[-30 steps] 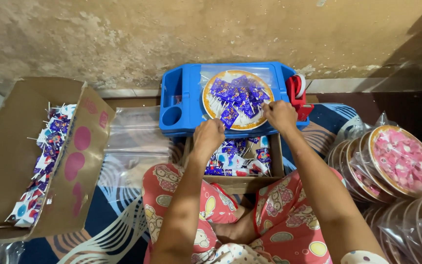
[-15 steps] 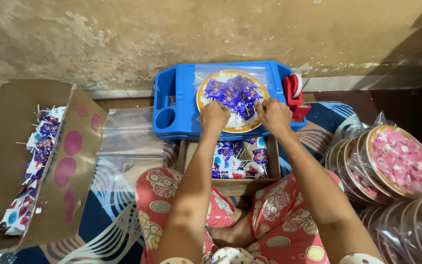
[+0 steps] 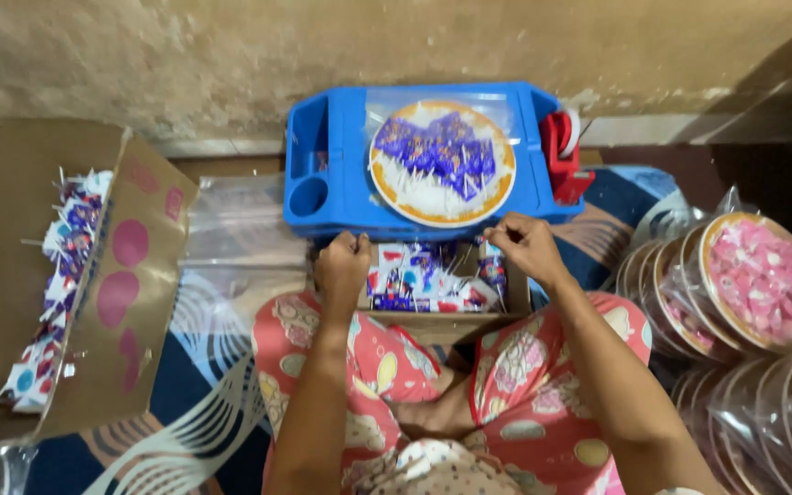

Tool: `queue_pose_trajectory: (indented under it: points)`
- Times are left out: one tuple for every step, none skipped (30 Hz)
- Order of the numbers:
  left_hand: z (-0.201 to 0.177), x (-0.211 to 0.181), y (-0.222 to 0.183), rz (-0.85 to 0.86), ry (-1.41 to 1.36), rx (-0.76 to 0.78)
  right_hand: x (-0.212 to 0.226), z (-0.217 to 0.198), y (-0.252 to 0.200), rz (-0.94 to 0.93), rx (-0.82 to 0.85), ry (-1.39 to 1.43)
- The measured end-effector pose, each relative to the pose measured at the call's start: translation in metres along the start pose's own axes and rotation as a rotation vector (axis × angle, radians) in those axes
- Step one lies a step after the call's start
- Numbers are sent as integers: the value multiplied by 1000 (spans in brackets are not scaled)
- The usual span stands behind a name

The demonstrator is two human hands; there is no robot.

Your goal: A person sitting on the floor is arranging small blue packets onto a decorative plate inside a blue plastic tray, taking the packets from a nearby cardboard box.

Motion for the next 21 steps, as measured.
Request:
queue_pose_trajectory:
  points:
    - [23,18,8,-8,5,8,-7,4,-7,10,7,0]
    - [47,37,14,-14,52,47,-15,10,-15,48,75,-78]
    - [70,54,22,-19,98,83,-22,16,-21,81,143,-154]
    - [84,60,27,-24,101,87,-25,18,-22,86,149,-154]
    - [97,64,35,-3,126,104,-31,23,-22,112,235,-295]
    - [111,68,43,19,152,122,-36,28,-22,138,321,-435]
    - [116,71,45,17,153,124,-48,32,-22,140,323,-436]
    - [121,71,48,69,178,128,-62,37,-23,150,397,-529]
    - [127,72,50,122,203,134,-77,41,-25,163,470,-623]
    - [118,64,42,121,204,138,-82,46,-28,167,472,-624]
    - [111,55,34,156,192,188,-89,51,-31,195,514,-715]
    - [103,45,26,190,180,237,-96,55,-34,224,555,-807]
    - [108,49,26,191,182,242,-95,55,-35,230,556,-807]
    - [113,54,26,140,203,252,-93,56,-35,194,562,-793]
    - [118,58,27,91,224,260,-92,56,-34,157,567,-780]
    - [132,66,32,94,225,264,-93,59,-34,162,566,-781]
    - [147,78,36,63,260,285,-94,62,-34,195,554,-796]
    - [161,90,40,31,295,305,-96,66,-34,229,541,-810]
    - [146,79,35,29,296,305,-97,67,-34,228,544,-809]
    - [133,68,29,18,344,348,-99,69,-35,230,611,-825]
    - [118,56,26,11,392,387,-101,71,-34,229,673,-840]
Point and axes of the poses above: each hand's wrist, its own y-axis towards the middle knuckle, its own z-axis out of the palm, x = y × z, the point moved 4 cm from there along y, towards the middle knuckle, and after that the axes turned 9 degrees about -x, right-handed, at the moved point
